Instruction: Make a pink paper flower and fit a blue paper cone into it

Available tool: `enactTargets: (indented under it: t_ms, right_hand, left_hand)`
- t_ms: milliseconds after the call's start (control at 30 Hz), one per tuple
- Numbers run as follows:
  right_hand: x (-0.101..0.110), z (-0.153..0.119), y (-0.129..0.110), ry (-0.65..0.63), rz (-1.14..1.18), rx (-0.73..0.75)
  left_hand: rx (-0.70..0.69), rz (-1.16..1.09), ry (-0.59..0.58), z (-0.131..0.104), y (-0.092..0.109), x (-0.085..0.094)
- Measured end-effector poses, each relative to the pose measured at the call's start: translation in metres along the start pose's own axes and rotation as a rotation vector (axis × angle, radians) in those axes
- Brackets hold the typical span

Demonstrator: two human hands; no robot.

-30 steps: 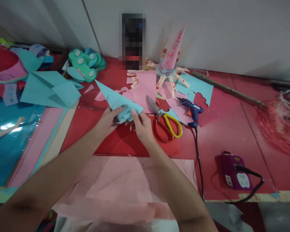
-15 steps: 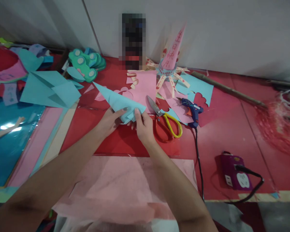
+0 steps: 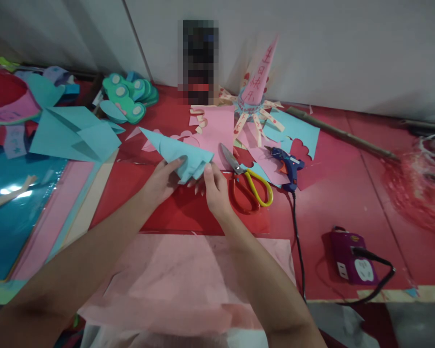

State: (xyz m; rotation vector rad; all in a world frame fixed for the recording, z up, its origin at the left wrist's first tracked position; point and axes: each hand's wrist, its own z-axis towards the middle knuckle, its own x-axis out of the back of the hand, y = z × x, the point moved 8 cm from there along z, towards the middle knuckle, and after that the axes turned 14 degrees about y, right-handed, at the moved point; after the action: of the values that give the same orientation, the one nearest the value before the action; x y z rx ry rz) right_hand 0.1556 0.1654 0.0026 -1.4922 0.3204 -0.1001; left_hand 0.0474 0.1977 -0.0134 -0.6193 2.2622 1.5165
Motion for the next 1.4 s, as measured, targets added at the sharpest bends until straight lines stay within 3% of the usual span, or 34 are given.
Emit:
enactTargets:
  t_ms: [100, 167, 567, 833, 1400]
  right_hand:
    - [-0.004, 0.0, 0.001, -0.057, 0.012, -0.006]
    - [-0.006, 0.0, 0.002, -0.074, -0.007, 0.0]
    - [-0.006, 0.002, 0.006, -0.057, -0.063, -0.067]
    - [-0.006, 0.0, 0.01, -0.046, -0.073, -0.129]
    - [-0.005, 0.001, 0.007, -0.014, -0.109, -0.095]
  left_hand:
    - [0.08, -0.102, 0.143, 0.006, -0.003, 0.012]
    - [0.107, -0.115, 0.173, 0.008, -0.004, 0.016]
    - [0.054, -0.03, 0.044, 0.002, -0.004, 0.004]
    - [0.024, -0.008, 0.081, 0.002, -0.007, 0.007]
    - [-0.065, 0.102, 0.103, 0.0, -0.002, 0.005]
